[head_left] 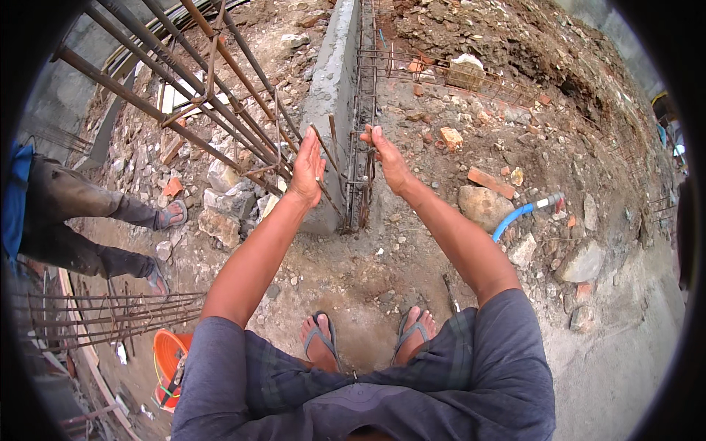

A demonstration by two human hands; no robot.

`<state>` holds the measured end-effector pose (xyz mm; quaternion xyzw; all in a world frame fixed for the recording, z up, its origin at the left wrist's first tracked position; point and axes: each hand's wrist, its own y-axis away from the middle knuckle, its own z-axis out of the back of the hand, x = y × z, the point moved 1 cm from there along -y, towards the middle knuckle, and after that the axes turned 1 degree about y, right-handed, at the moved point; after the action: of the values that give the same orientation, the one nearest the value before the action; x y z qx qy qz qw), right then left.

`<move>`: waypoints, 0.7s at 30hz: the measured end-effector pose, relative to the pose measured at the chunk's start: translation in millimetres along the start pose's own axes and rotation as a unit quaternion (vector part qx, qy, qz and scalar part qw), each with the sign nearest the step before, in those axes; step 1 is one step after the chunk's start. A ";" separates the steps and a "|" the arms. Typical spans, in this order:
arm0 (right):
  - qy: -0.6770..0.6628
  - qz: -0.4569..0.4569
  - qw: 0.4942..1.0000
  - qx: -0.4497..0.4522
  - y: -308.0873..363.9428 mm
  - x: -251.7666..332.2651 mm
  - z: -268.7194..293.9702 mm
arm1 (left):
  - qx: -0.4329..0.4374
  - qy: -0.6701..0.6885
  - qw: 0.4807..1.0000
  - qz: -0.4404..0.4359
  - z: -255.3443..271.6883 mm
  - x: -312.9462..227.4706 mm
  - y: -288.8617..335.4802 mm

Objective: The person assembles a rebar cage by hand, bending and tying steel bars together at a construction site. They use pliers to secure wire ties around intersecting bars, forming a grid-like structure.

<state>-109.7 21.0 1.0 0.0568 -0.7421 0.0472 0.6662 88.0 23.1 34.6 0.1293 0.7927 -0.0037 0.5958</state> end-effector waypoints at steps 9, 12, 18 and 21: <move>-0.062 0.003 0.998 0.017 -6.5 -18.4 -16.0 | 0.090 -0.055 0.993 0.052 -12.2 -15.8 0.8; -0.154 -0.019 0.987 0.046 -8.1 -22.0 -15.3 | 0.153 -0.058 0.985 0.053 -15.5 -25.3 -3.9; -0.185 -0.032 0.978 0.087 -1.0 -16.3 -6.9 | 0.108 -0.069 0.991 0.027 -23.0 -25.1 6.2; -0.133 -0.025 0.989 0.059 -3.1 -19.0 -1.6 | 0.090 -0.097 0.991 0.006 -6.5 -6.7 -9.8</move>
<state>-105.7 18.5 -17.7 0.1207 -0.8183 0.0663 0.5580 81.5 13.3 41.4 0.1861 0.7266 -0.0836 0.6561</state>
